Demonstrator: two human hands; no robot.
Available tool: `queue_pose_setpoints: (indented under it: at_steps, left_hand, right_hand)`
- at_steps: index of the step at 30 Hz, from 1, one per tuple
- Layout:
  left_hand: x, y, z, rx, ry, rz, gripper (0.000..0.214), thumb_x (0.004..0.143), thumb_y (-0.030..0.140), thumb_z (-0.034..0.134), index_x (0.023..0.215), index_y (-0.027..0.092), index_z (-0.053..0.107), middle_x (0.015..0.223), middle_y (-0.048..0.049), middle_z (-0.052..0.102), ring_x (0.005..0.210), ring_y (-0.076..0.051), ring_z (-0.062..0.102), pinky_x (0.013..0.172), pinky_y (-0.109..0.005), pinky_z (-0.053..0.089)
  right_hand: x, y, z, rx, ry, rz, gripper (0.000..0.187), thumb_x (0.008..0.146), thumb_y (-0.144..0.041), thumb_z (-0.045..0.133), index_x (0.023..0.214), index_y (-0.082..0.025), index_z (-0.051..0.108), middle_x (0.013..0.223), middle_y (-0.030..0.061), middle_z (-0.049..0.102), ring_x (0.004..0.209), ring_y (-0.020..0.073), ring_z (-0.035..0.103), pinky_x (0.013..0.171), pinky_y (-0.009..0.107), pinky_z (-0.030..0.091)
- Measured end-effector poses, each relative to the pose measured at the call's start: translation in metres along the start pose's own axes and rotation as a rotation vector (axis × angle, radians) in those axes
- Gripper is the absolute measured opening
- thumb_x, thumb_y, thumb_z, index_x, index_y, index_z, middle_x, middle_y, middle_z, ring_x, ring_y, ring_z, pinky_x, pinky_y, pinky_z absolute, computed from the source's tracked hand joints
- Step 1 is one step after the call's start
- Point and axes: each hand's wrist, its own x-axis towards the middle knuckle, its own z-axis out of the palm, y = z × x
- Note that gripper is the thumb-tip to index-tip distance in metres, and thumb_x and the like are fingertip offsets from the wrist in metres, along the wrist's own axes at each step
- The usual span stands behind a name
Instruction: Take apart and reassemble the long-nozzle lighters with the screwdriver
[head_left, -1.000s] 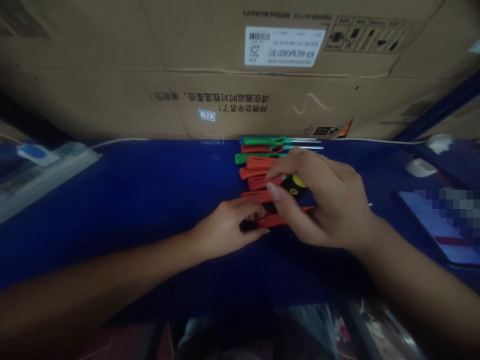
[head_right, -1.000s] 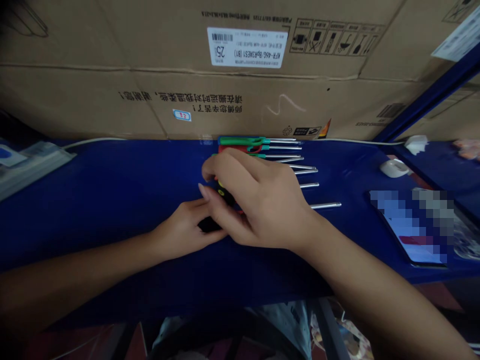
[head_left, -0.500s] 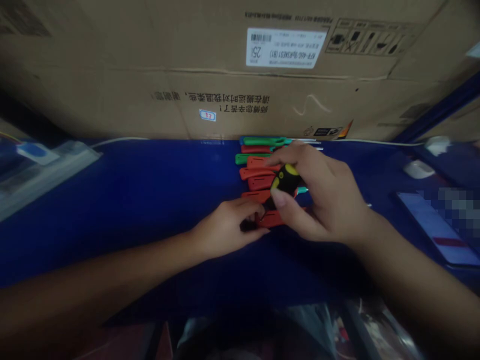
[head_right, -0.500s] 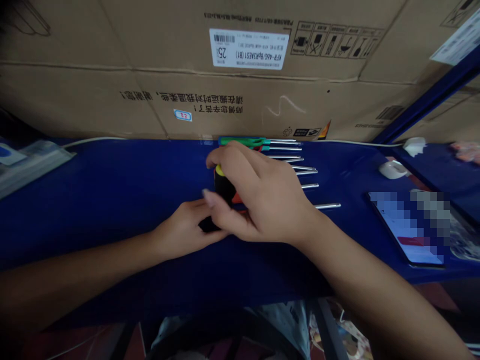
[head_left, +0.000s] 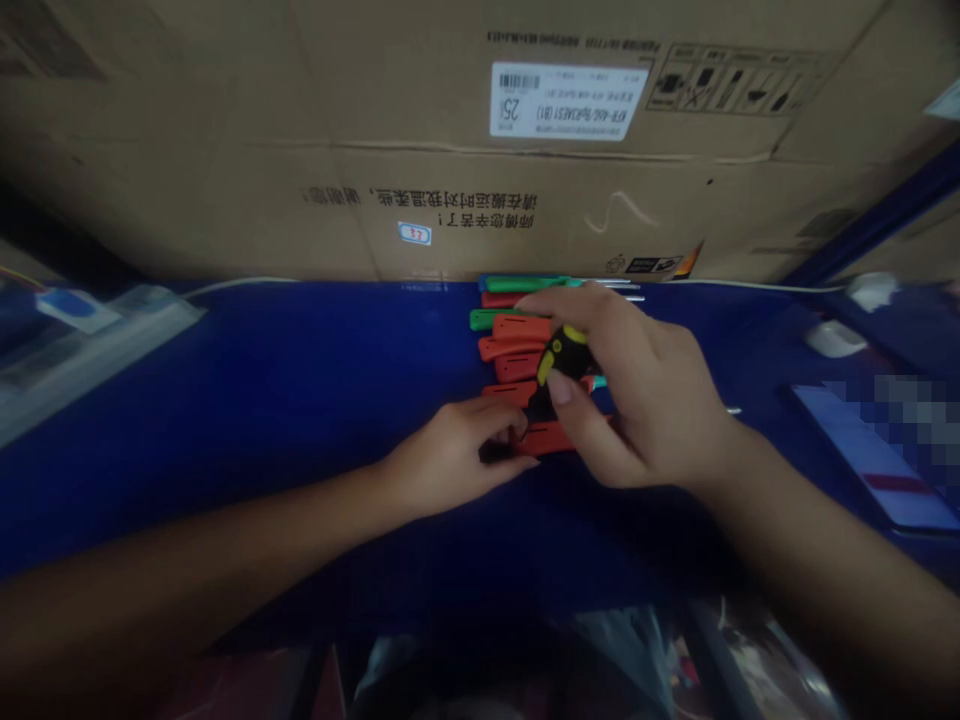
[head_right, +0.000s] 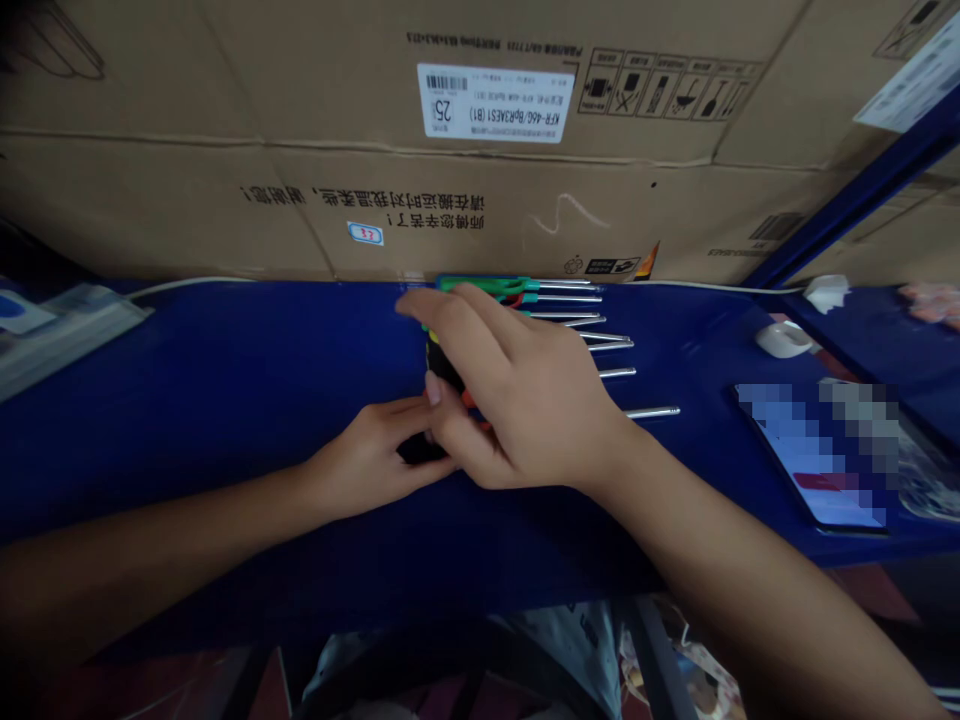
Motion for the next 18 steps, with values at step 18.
queue_pose_setpoints:
  at_steps: [18]
  left_hand:
    - [0.0002, 0.0018, -0.0007, -0.004, -0.001, -0.02, 0.013, 0.086, 0.025, 0.071, 0.091, 0.017, 0.063, 0.085, -0.0012, 0.066, 0.076, -0.015, 0.063, 0.068, -0.026, 0.052]
  right_hand:
    - [0.0034, -0.005, -0.0073, 0.051, 0.01, 0.034, 0.023, 0.086, -0.021, 0.053, 0.107, -0.017, 0.059, 0.099, 0.0095, 0.071, 0.081, 0.0209, 0.069, 0.065, 0.031, 0.053]
